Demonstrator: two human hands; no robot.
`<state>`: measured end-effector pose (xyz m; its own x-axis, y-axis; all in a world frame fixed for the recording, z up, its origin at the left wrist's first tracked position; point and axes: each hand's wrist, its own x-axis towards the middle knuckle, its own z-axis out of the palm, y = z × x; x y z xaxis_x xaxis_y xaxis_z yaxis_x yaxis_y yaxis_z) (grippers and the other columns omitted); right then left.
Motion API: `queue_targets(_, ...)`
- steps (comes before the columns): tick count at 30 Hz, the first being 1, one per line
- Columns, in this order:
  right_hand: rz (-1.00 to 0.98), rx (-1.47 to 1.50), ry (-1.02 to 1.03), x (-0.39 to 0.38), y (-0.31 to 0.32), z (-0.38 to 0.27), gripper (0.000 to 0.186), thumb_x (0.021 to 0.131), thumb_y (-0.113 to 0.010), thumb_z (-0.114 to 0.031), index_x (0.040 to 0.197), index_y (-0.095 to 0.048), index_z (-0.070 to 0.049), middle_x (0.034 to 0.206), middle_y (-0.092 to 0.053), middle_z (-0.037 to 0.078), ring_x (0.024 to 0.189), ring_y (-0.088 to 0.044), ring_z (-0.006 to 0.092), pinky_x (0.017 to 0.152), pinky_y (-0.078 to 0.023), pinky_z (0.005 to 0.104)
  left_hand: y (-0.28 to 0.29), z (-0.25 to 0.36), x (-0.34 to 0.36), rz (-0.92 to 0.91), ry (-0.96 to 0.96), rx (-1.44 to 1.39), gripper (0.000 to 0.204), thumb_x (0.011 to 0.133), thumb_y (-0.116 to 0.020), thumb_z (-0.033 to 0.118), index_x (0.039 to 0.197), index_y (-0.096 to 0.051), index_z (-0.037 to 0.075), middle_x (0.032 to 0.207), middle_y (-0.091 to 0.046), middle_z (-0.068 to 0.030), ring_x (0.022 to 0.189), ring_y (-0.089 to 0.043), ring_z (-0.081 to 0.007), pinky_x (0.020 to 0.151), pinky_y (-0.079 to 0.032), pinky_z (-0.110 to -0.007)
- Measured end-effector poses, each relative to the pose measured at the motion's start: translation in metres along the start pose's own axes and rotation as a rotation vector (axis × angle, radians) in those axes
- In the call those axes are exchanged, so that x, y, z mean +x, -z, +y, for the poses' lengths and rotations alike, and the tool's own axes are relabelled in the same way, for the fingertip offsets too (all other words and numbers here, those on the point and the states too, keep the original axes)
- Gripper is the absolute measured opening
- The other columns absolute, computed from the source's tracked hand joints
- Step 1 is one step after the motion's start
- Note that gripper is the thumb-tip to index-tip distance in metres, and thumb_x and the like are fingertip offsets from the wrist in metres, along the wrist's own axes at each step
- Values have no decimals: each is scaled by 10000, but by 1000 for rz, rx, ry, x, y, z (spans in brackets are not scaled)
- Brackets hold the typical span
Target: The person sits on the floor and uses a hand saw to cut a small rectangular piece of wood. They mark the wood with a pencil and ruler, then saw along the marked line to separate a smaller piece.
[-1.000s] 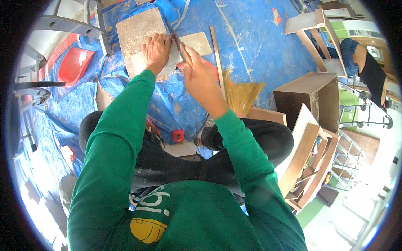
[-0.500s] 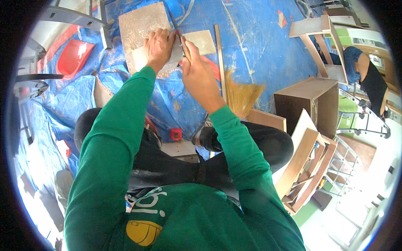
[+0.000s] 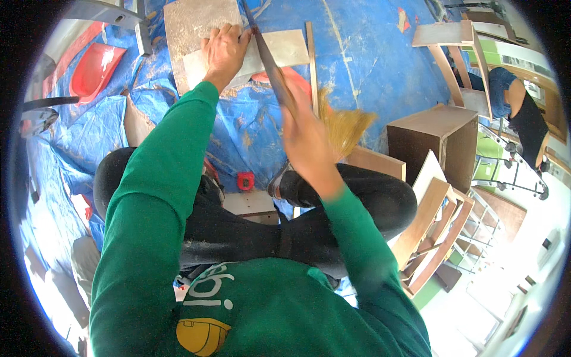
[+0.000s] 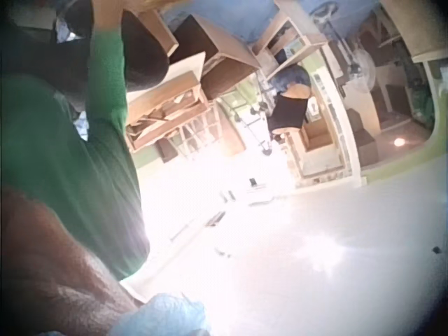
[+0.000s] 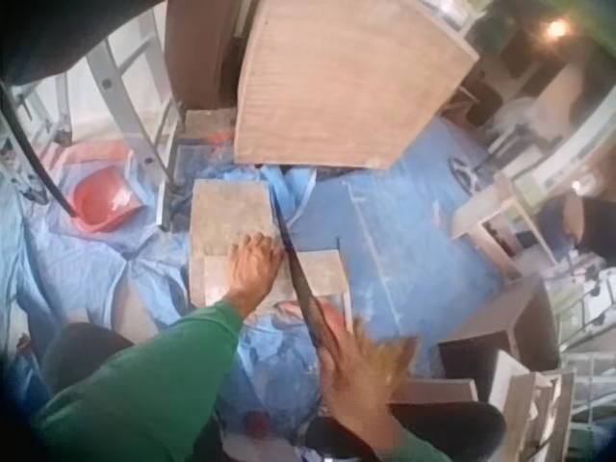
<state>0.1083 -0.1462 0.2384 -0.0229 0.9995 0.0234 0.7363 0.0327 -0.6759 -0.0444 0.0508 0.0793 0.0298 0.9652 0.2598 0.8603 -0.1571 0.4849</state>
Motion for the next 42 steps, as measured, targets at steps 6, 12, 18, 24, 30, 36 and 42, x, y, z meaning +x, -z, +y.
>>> queue_targets(6, 9, 54, 28, 45, -5, -9, 462, 1099, -556, -111, 1553, -483, -64, 1369, -634, 342, 1254, -637, 517, 1013, -531, 501, -4, -9, 6, 28, 1, -15, 384, 1076, -592, 468, 1039, -743, 117, 1130, -707, -66, 1138, -632, -322, 981, -432, -538)
queue_targets(12, -184, 5, -300, -99, 108, -81, 558, 1054, -552, -6, 1599, -439, -52, 1474, -607, 309, 1377, -591, 493, 1115, -499, 500, 5, -6, 3, 12, 20, 11, 388, 1067, -600, 466, 1068, -770, 117, 1142, -725, -60, 1146, -638, -316, 982, -433, -519)
queue_targets(18, -2, -1, 17, 10, -3, 8, 522, 1081, -557, -72, 1587, -432, -53, 1390, -634, 314, 1252, -644, 500, 1021, -533, 508, -1, 0, 1, -3, -8, -40, 388, 1064, -604, 470, 1066, -767, 119, 1134, -722, -65, 1137, -643, -321, 985, -433, -528)
queue_targets(24, -64, 51, -18, 32, 6, -14, 508, 1087, -565, -93, 1578, -442, -63, 1390, -628, 321, 1260, -628, 521, 1014, -537, 515, -6, -13, 10, 102, 1, -7, 399, 1061, -607, 471, 1040, -759, 103, 1115, -717, -71, 1129, -642, -338, 981, -435, -545)
queue_targets(30, -179, -11, -223, -111, 105, -72, 569, 1056, -580, -30, 1602, -422, -25, 1465, -597, 338, 1347, -597, 513, 1096, -522, 480, 0, -7, 0, 72, 19, -24, 417, 1064, -601, 477, 1008, -751, 92, 1105, -720, -71, 1132, -644, -334, 976, -435, -535)
queue_targets(36, 13, 4, 38, 14, -10, 13, 522, 1078, -575, -98, 1583, -443, -72, 1383, -639, 315, 1220, -627, 535, 995, -537, 554, -2, -2, 10, 62, -14, -44, 416, 1068, -596, 484, 1007, -747, 101, 1110, -715, -68, 1144, -639, -327, 987, -425, -541)
queue_targets(42, -65, 65, -77, 5, 14, -11, 526, 1077, -569, -89, 1589, -447, -88, 1398, -628, 322, 1247, -621, 532, 997, -540, 547, -7, -15, 4, 92, 19, 14, 428, 1069, -593, 499, 1030, -755, 105, 1116, -714, -66, 1136, -636, -325, 986, -423, -539)
